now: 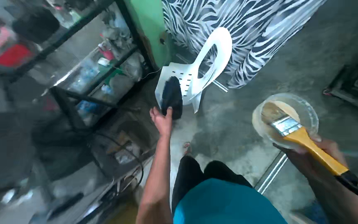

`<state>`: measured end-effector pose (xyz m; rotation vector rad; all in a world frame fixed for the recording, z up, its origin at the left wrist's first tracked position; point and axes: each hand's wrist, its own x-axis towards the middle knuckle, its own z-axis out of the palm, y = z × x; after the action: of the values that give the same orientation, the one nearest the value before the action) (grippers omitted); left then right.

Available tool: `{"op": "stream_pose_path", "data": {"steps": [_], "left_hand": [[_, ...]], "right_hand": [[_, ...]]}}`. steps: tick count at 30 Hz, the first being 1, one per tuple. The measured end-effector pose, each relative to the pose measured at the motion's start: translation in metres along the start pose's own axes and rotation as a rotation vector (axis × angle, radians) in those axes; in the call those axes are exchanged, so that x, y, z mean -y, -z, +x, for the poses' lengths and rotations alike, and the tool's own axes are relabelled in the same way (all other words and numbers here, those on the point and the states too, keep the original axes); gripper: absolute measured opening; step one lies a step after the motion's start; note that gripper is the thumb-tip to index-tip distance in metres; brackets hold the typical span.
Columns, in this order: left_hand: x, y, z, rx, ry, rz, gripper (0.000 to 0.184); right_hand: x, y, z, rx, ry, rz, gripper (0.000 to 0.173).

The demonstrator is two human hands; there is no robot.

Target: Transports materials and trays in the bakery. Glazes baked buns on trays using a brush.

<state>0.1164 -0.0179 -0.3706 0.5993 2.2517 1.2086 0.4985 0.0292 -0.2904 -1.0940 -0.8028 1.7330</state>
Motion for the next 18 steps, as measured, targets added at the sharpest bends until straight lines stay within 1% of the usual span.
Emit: {"op": "stream_pose_path", "data": {"steps": [1,2,3,5,7,8,10,12,14,16,18], "left_hand": [[-0.018,-0.02,0.024,0.022,-0.059,0.024,0.078],[-0.037,-0.044,0.044,0.071,-0.136,0.043,0.078],[-0.056,-0.071,0.059,0.165,-0.213,0.08,0.079],[-0.092,-0.131,0.085,0.411,-0.309,0.187,0.085],[-0.125,-0.191,0.111,0.649,-0.296,0.331,0.089],[-0.136,-0.218,0.122,0.736,-0.264,0.395,0.089],[-0.15,-0.255,0.134,0.842,-0.227,0.433,0.089],[-0.153,-0.265,0.132,0.916,-0.268,0.4,0.09],[-0.145,-0.264,0.124,1.024,-0.329,0.34,0.092],[-0.13,-0.262,0.109,1.079,-0.387,0.257,0.092],[-0.123,-0.262,0.099,1.117,-0.44,0.191,0.094]], "right_hand": [[0.008,-0.01,0.015,-0.033,-0.006,-0.008,0.013],[0.013,-0.016,0.029,-0.04,-0.005,0.014,0.013],[0.017,-0.02,0.044,-0.033,-0.005,0.046,0.02],[0.026,-0.027,0.077,0.022,0.007,0.029,0.031],[0.032,-0.036,0.113,0.059,0.05,0.017,0.032],[0.034,-0.038,0.131,0.08,0.069,0.016,0.031],[0.04,-0.04,0.169,0.147,0.077,0.034,0.03],[0.046,-0.042,0.198,0.18,0.055,0.061,0.031],[0.055,-0.049,0.226,0.171,0.044,0.051,0.03],[0.062,-0.057,0.248,0.144,0.028,0.036,0.029],[0.065,-0.065,0.271,0.181,0.023,0.036,0.027]]}}
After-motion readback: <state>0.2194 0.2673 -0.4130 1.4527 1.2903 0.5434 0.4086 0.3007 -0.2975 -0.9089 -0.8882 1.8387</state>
